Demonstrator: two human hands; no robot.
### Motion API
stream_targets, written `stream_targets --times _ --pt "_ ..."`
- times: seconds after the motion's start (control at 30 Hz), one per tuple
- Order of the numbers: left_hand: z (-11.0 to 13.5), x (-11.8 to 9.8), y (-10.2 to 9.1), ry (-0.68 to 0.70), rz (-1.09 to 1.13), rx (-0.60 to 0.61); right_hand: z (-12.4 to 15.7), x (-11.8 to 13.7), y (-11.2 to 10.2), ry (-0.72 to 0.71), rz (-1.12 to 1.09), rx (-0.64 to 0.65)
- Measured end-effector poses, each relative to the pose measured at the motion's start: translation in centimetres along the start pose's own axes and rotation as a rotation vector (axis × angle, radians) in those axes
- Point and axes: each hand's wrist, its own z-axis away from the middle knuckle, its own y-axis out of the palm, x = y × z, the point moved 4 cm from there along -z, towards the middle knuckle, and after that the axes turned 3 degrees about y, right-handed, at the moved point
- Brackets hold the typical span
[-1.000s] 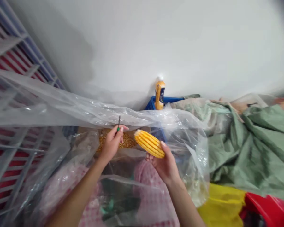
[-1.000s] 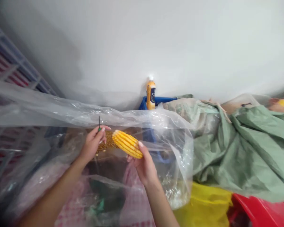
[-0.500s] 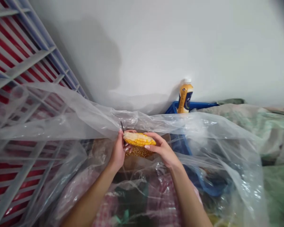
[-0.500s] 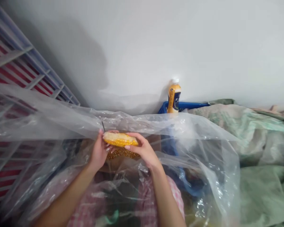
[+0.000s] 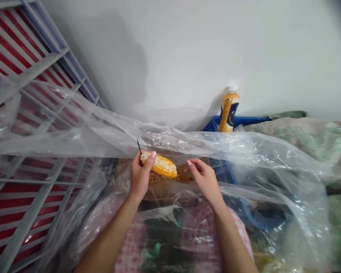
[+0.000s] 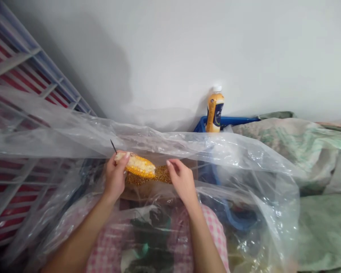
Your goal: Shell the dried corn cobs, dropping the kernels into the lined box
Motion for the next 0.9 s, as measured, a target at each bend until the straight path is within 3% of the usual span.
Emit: stream_targets --times 0.1,0.17,0.23,0.37,0.47,0.57,0.8,0.9 --pt "0.3 -0.5 0.1 -0.025 -0.041 0.026 0.7 1.4 1.9 -0.045 -0.409 0.310" --pt "0.6 -0.7 0.5 -0.069 -0.051 0.081 1.0 1.8 3.2 -0.019 -0.501 0.480" --pt "0.8 -0.8 0.9 -0.110 -0.046 0.141 1.1 1.6 3.9 0.007 -0.498 0.532" --pt "0.9 -0.6 1.2 -0.183 0.074 0.155 1.3 1.0 3.9 0.082 -0.588 0.480" --pt "1.0 -0.1 1.0 -0.243 0.239 0.036 2.1 1.5 4.5 0.059 -0.849 0.507" --pt "1.2 0.2 0.8 -0.261 0.311 -0.062 3.1 2.5 6.0 0.024 -0.976 0.533" --pt "2.5 0.9 1.1 -0.241 0.250 -0.144 3.1 1.4 9.0 0.177 -0.989 0.168" --pt "2.9 1.2 1.5 -0.275 0.258 -0.129 2.7 0.3 8.9 0.206 -0.893 0.115"
